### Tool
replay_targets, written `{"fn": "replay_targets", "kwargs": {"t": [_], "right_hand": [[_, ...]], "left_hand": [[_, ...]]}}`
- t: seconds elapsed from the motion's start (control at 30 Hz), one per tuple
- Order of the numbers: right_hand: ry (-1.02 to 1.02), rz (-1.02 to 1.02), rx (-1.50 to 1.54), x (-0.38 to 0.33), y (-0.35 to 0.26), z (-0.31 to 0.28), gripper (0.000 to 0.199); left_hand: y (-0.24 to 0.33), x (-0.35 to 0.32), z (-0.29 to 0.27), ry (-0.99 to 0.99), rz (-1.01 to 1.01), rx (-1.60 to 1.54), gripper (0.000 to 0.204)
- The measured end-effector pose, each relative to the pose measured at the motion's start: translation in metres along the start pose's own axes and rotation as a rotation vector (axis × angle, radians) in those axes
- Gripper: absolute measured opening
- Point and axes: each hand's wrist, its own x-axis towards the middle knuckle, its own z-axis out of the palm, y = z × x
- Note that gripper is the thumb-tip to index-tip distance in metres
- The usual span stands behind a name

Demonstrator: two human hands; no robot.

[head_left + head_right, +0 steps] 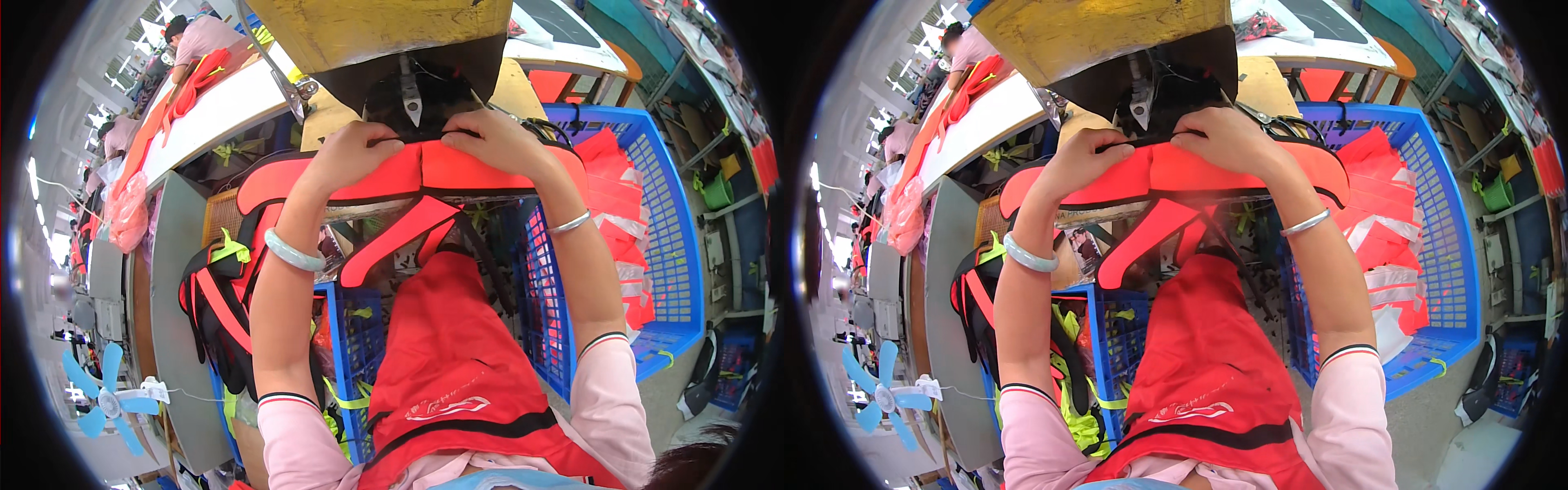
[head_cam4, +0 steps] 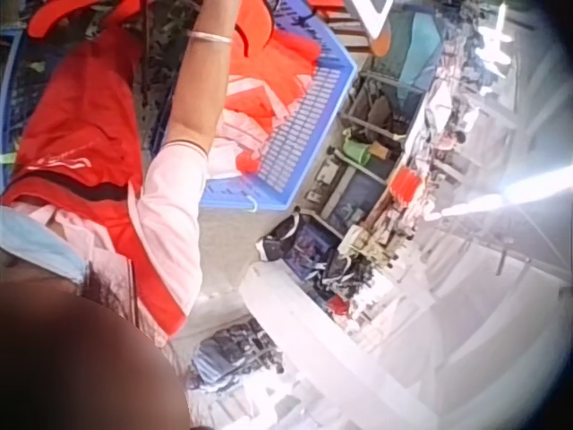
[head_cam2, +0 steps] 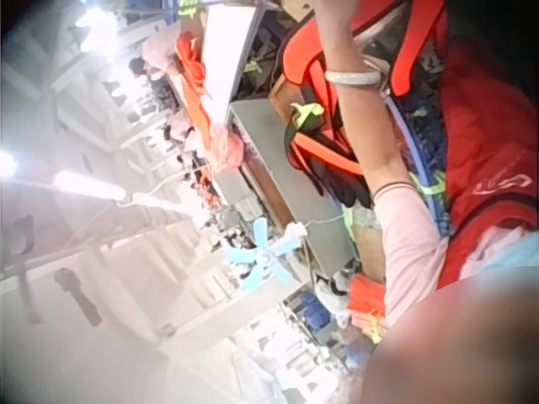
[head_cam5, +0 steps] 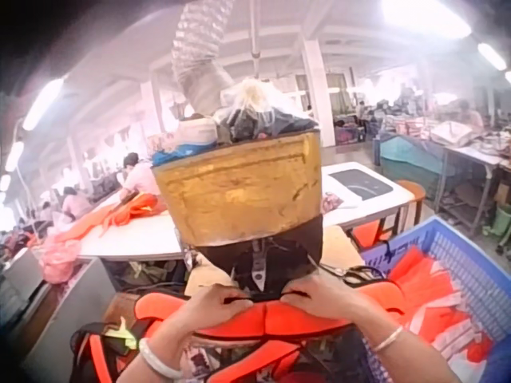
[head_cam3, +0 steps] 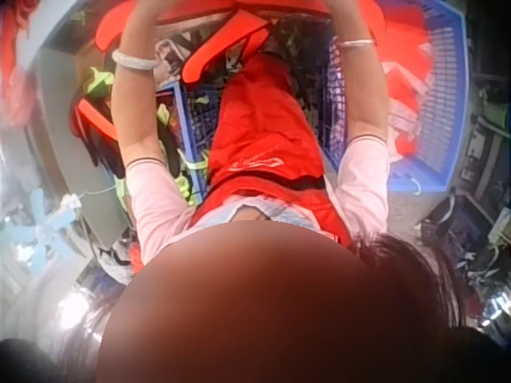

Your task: Assembling and processing life jacket components using an industrial machine and scissors at a factory workstation.

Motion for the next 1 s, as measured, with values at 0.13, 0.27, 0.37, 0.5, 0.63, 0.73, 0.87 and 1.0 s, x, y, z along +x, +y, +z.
{"fn": "replay_targets", "kwargs": {"t": [0.13,0.27,0.37,0.5,0.63,0.73,0.87,1.0], "right_hand": [[-0.055,0.029,0.040,0.008,0.003,-0.002,0.032],[-0.070,0.060,0.069,0.009,0.004,-0.006,0.032],[-0.072,0.064,0.063,0.011,0.004,-0.005,0.033],[-0.063,0.063,0.057,0.012,0.005,-0.004,0.033],[-0.049,0.065,0.056,0.013,0.003,-0.005,0.033],[-0.032,0.055,0.034,0.012,0.001,-0.007,0.032],[-0.014,0.064,0.069,0.013,0.003,-0.006,0.030],[-0.018,0.088,0.163,0.018,0.013,-0.002,0.029]], "left_hand": [[-0.007,0.009,-0.004,-0.065,-0.021,-0.082,0.033],[-0.003,0.012,-0.007,-0.082,0.010,-0.135,0.034],[-0.001,0.011,-0.008,-0.092,0.001,-0.122,0.034],[-0.002,0.014,-0.010,-0.115,-0.018,-0.121,0.033],[-0.001,0.014,-0.012,-0.114,-0.027,-0.122,0.033],[-0.004,0.014,-0.012,-0.100,-0.022,-0.150,0.033],[-0.012,0.017,-0.012,-0.104,-0.034,-0.147,0.033],[-0.015,0.023,-0.014,-0.138,-0.057,-0.191,0.034]]}}
